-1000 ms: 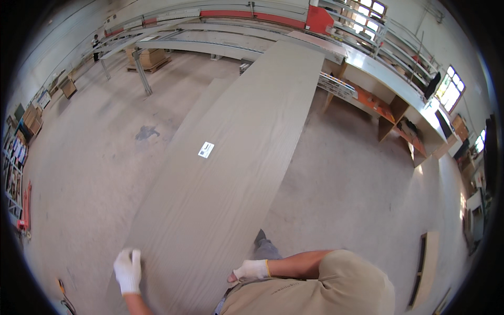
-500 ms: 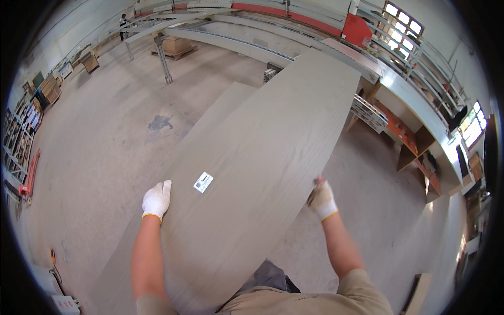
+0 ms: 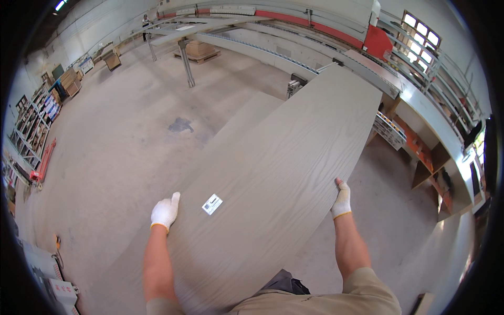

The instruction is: The person picks up large flat boards from the floor and stacks them one by one onto a growing pile. The person wears white gloves and handles each board with both hands, placing it carefully on top of the previous one.

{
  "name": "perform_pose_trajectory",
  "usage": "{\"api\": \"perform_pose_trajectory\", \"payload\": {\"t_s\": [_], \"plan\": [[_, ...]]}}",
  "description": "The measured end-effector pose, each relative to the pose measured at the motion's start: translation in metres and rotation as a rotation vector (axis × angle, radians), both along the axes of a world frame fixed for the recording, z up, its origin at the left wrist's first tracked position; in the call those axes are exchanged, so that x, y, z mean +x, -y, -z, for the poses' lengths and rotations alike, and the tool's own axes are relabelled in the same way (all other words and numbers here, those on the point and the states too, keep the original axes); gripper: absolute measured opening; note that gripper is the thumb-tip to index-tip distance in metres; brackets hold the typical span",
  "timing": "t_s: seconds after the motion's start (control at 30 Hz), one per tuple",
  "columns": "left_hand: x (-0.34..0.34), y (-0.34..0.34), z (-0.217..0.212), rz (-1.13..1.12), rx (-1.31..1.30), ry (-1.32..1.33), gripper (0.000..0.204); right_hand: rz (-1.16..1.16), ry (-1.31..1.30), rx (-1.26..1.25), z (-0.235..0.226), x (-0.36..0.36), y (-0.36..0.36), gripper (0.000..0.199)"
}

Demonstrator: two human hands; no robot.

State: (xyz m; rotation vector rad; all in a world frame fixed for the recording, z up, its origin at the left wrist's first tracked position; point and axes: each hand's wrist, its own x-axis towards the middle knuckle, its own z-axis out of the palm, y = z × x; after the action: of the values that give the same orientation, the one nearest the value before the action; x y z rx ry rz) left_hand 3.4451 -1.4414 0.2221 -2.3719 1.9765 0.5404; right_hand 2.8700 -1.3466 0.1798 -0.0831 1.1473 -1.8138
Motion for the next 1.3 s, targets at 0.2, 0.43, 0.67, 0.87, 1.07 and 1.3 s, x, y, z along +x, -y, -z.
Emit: {"api": "perform_pose_trajectory", "payload": {"t_s": [0.2,0.43,0.67,0.87,1.07,1.3], "plan": [[0.121,-0.071,0.017,-0.066,-0.018,0.030,0.090,-0.080,0.210,-0.029,0.002,0.116,-0.067,0.034],[0.241,-0.177,0.012,-0.205,-0.059,0.098,0.083,-0.191,0.326,0.021,0.006,0.240,-0.130,0.024],[0.342,-0.257,-0.007,-0.217,-0.140,0.243,0.079,-0.268,0.323,0.007,0.020,0.319,-0.150,0.020],[0.353,-0.293,-0.024,-0.341,-0.110,0.221,0.083,-0.291,0.311,0.076,-0.010,0.359,-0.152,0.026],[0.350,-0.287,-0.035,-0.309,-0.045,0.242,0.084,-0.300,0.338,0.114,-0.010,0.363,-0.156,0.032],[0.368,-0.259,-0.029,-0.219,-0.055,0.238,0.085,-0.289,0.355,0.057,0.002,0.361,-0.138,0.027]]}}
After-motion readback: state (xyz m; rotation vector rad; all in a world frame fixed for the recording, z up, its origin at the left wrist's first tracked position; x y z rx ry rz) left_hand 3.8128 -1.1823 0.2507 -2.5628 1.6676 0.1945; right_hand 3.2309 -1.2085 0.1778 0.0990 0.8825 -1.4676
